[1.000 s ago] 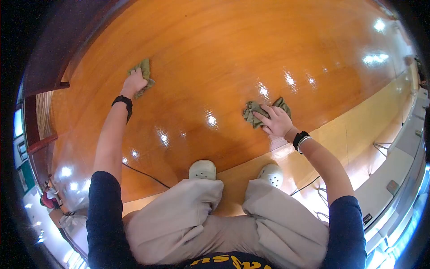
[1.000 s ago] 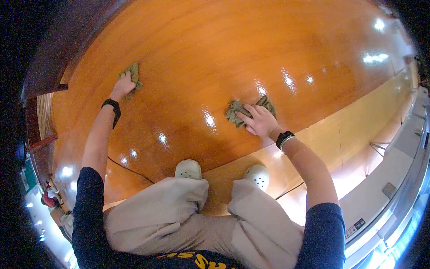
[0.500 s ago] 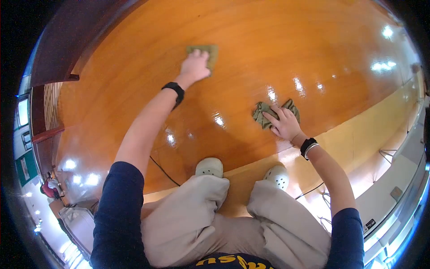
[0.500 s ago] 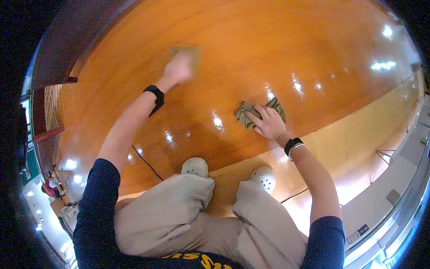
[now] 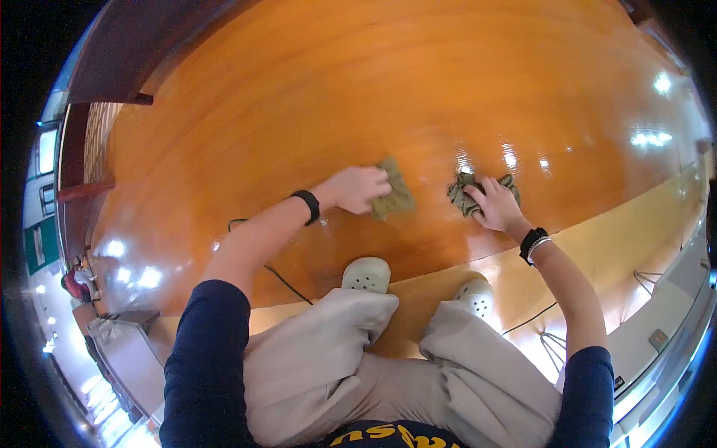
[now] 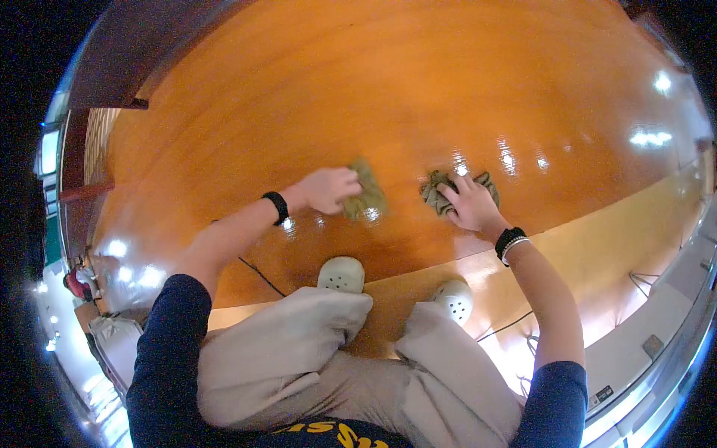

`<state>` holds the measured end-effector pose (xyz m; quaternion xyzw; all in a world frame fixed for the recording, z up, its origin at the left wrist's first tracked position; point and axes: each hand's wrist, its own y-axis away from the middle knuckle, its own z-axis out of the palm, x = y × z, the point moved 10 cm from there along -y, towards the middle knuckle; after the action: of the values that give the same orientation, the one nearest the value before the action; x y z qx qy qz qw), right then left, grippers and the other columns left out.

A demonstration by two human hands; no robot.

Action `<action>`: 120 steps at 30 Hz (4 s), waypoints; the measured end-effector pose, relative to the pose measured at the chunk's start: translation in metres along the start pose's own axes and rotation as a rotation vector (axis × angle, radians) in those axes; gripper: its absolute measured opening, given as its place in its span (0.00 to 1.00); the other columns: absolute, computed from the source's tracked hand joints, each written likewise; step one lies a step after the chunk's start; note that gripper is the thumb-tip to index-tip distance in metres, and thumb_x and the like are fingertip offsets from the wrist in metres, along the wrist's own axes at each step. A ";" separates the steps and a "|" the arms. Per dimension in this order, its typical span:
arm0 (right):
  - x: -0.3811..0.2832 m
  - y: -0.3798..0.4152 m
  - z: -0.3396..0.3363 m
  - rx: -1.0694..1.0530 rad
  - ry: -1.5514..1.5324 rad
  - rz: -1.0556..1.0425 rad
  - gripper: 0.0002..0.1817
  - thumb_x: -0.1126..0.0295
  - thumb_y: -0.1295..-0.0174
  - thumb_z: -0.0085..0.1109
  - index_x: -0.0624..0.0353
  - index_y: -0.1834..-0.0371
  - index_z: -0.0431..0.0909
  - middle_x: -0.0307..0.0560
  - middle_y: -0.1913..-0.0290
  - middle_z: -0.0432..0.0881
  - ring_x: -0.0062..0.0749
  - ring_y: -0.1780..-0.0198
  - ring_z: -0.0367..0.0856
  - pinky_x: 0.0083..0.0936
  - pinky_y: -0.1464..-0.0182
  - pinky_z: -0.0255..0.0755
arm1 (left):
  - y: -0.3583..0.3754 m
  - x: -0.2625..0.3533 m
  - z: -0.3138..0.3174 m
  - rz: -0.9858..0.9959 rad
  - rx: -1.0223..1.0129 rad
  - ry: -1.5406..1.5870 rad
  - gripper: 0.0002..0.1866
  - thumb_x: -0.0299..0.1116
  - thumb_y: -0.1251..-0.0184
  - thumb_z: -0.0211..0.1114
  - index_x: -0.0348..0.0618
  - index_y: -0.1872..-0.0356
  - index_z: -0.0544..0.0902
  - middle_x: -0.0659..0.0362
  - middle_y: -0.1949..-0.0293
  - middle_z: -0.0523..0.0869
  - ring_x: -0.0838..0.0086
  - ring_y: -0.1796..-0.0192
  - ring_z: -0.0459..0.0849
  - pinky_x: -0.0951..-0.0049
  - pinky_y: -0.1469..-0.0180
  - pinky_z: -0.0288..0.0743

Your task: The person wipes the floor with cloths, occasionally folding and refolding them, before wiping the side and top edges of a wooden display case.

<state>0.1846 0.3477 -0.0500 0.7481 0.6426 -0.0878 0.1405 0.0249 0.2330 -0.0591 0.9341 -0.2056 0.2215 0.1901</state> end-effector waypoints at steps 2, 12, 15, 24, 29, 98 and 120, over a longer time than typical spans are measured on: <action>0.001 -0.004 -0.004 0.002 0.001 0.049 0.29 0.63 0.55 0.59 0.52 0.46 0.66 0.54 0.47 0.67 0.46 0.50 0.72 0.36 0.57 0.74 | 0.028 -0.049 -0.018 -0.211 0.094 -0.048 0.15 0.36 0.52 0.60 0.45 0.62 0.71 0.53 0.61 0.73 0.57 0.56 0.76 0.58 0.61 0.74; 0.001 -0.005 -0.007 0.031 -0.043 0.097 0.31 0.67 0.59 0.61 0.52 0.47 0.66 0.52 0.51 0.68 0.47 0.50 0.71 0.36 0.57 0.74 | 0.175 -0.207 -0.075 -1.374 0.574 -0.094 0.26 0.42 0.44 0.58 0.46 0.44 0.66 0.45 0.44 0.66 0.48 0.41 0.66 0.56 0.42 0.66; -0.008 -0.005 -0.008 -0.005 0.020 0.019 0.30 0.66 0.56 0.61 0.55 0.46 0.65 0.53 0.52 0.68 0.45 0.53 0.73 0.34 0.60 0.75 | 0.145 -0.204 -0.074 -1.386 0.460 -0.098 0.28 0.43 0.47 0.61 0.46 0.44 0.67 0.45 0.46 0.67 0.48 0.42 0.67 0.56 0.41 0.64; -0.150 0.016 0.031 -0.163 -0.069 -0.524 0.24 0.64 0.55 0.59 0.55 0.51 0.70 0.49 0.54 0.69 0.39 0.54 0.73 0.29 0.62 0.74 | -0.020 -0.024 -0.042 -0.500 0.348 0.009 0.19 0.31 0.55 0.63 0.44 0.58 0.71 0.49 0.54 0.69 0.53 0.48 0.71 0.59 0.52 0.74; -0.138 0.015 0.022 -0.229 -0.137 -0.528 0.19 0.69 0.51 0.53 0.53 0.52 0.72 0.47 0.56 0.71 0.39 0.55 0.73 0.30 0.61 0.75 | -0.036 0.021 -0.011 -0.231 0.115 -0.128 0.18 0.25 0.58 0.62 0.43 0.62 0.70 0.53 0.59 0.70 0.56 0.53 0.72 0.61 0.60 0.76; 0.193 0.126 -0.051 0.168 0.116 0.828 0.19 0.70 0.43 0.47 0.49 0.46 0.72 0.49 0.47 0.73 0.45 0.45 0.72 0.36 0.48 0.72 | 0.060 -0.098 -0.046 -0.972 0.434 -0.107 0.17 0.30 0.52 0.62 0.40 0.59 0.72 0.48 0.56 0.73 0.50 0.52 0.73 0.57 0.52 0.70; -0.095 -0.024 0.016 0.097 -0.264 -0.064 0.29 0.70 0.51 0.55 0.52 0.41 0.68 0.56 0.42 0.67 0.47 0.47 0.71 0.37 0.53 0.73 | 0.060 -0.089 -0.050 -0.875 0.506 -0.111 0.16 0.29 0.53 0.62 0.43 0.60 0.72 0.52 0.58 0.72 0.54 0.53 0.74 0.57 0.55 0.72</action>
<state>0.1465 0.2566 -0.0383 0.7151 0.6370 -0.2208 0.1848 -0.0927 0.2320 -0.0454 0.9599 0.2552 0.1140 0.0214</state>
